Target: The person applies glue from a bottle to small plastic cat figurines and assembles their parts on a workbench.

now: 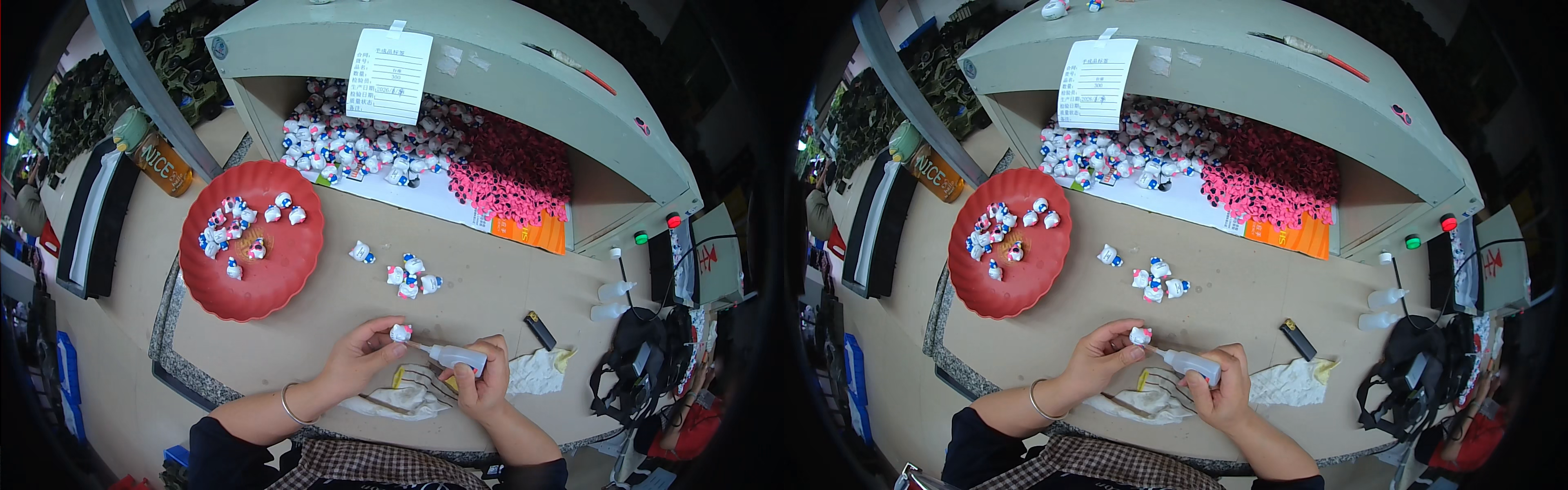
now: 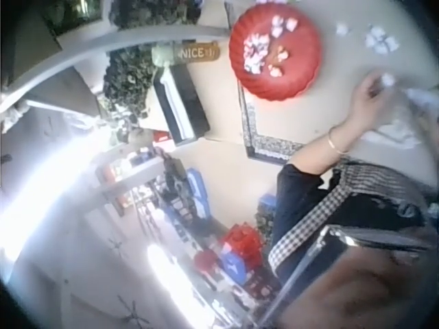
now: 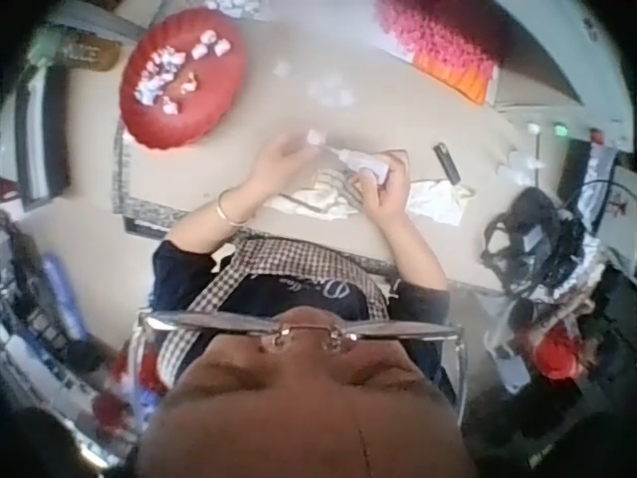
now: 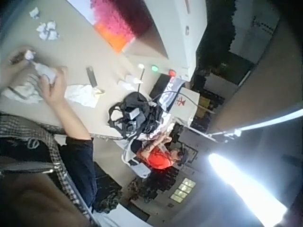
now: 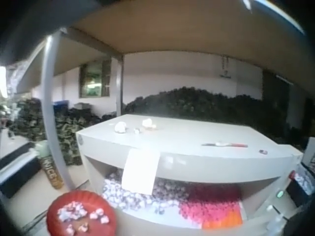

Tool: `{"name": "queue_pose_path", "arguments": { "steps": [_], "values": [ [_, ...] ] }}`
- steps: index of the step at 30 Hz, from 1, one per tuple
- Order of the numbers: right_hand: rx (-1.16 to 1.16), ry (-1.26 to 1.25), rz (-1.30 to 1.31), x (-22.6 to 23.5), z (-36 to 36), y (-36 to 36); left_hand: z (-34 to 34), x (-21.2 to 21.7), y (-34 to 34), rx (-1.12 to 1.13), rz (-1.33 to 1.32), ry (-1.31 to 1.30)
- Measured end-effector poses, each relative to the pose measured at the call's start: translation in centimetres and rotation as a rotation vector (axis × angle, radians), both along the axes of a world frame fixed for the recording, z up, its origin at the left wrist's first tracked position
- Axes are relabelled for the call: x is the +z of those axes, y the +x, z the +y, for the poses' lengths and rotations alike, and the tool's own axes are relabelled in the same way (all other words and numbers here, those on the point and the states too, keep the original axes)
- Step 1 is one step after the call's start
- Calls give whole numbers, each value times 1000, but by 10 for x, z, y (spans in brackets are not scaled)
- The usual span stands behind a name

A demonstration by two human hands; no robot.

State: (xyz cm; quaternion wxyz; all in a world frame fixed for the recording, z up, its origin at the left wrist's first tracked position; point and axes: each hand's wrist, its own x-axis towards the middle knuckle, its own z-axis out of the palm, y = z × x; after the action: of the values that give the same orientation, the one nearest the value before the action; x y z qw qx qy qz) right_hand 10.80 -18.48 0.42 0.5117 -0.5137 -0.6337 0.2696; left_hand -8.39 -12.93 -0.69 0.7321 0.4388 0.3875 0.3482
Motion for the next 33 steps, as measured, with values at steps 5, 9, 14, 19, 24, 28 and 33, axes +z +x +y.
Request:
{"name": "queue_pose_path", "arguments": {
  "steps": [5,9,14,19,24,28,33],
  "values": [
    [-27,12,-106,1,-1,6,0,0,-1,21,17,22],
    [-49,-46,35,3,-3,5,0,0,2,5,-14,2],
    [-94,-192,544,18,7,11,-1,0,2,17,60,10],
    [-130,-411,473,42,28,33,-2,-5,0,25,5,24],
    [-215,-336,255,29,85,64,-3,-4,0,30,-14,17],
    [-284,34,-590,15,141,72,-1,-2,1,35,-69,1],
    [-307,-243,-833,5,162,64,-1,-2,-1,29,-29,5]
  ]
}}
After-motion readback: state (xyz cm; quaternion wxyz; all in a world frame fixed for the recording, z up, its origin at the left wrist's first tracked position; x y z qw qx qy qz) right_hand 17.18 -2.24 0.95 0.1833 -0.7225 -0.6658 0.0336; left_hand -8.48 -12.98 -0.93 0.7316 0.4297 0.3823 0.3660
